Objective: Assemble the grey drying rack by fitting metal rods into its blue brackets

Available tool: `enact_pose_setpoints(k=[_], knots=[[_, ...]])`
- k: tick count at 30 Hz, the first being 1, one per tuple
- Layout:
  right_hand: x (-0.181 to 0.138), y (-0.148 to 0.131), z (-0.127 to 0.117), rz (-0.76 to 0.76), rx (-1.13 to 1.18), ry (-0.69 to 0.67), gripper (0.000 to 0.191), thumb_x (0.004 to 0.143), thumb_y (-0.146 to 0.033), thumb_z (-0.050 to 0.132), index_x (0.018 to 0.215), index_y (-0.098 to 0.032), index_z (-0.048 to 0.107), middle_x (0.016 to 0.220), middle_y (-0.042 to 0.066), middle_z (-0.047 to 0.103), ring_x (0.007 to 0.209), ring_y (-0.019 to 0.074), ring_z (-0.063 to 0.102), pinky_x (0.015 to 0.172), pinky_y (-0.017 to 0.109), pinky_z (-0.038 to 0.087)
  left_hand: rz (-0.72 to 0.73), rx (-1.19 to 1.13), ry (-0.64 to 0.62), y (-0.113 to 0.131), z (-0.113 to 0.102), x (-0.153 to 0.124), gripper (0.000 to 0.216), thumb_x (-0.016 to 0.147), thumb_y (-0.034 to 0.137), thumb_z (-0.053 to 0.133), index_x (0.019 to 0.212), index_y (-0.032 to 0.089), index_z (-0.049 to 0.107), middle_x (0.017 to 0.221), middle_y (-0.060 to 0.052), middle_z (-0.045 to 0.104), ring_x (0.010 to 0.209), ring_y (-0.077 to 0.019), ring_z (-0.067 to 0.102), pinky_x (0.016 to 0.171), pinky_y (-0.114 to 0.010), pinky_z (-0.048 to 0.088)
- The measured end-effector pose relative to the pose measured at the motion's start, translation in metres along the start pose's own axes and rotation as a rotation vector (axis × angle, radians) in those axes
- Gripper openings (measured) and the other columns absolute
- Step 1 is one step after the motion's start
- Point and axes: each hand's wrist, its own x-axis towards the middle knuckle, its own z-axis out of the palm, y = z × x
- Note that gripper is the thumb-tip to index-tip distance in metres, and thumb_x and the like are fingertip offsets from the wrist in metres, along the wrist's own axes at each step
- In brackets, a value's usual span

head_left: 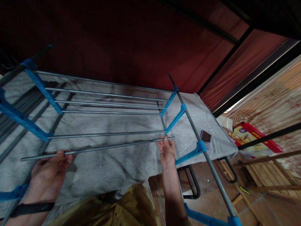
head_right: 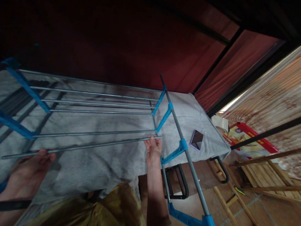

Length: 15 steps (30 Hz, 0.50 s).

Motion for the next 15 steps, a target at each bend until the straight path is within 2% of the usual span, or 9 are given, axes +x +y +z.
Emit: enact_pose_setpoints(k=[4, 11, 15], knots=[[-0.002, -0.005, 0.008, -0.021, 0.008, 0.005, 0.035, 0.070, -0.036, 0.089, 0.090, -0.024, 0.064, 0.082, -0.003, 0.074, 0.076, 0.0128, 0.072, 0.074, 0.026, 0.062, -0.056, -0.031, 0.091, 0.002, 0.007, -0.007, 0.029, 0.085, -0.007, 0.059, 0.067, 0.014, 0.052, 0.060, 0.005, 0.060, 0.063, -0.0081, 0.060, 0.071, -0.022, 0.057], [-0.007, -0.022, 0.028, -0.058, 0.001, -0.032, 0.029, 0.077, -0.031, 0.082, 0.100, -0.024, 0.065, 0.091, -0.001, 0.076, 0.085, 0.0138, 0.073, 0.082, 0.028, 0.060, -0.218, -0.031, 0.058, 0.013, 0.019, -0.022, 0.025, 0.086, -0.007, 0.056, 0.071, 0.014, 0.057, 0.068, 0.004, 0.062, 0.066, -0.0076, 0.062, 0.081, -0.023, 0.059], [-0.007, -0.029, 0.037, -0.055, -0.018, -0.063, 0.030, 0.077, -0.029, 0.081, 0.102, -0.023, 0.065, 0.093, 0.001, 0.076, 0.089, 0.0161, 0.073, 0.088, 0.033, 0.060, -0.258, -0.039, 0.041, 0.021, 0.023, -0.025, 0.029, 0.086, -0.008, 0.049, 0.071, 0.015, 0.058, 0.073, 0.001, 0.064, 0.069, -0.0082, 0.064, 0.078, -0.019, 0.060]])
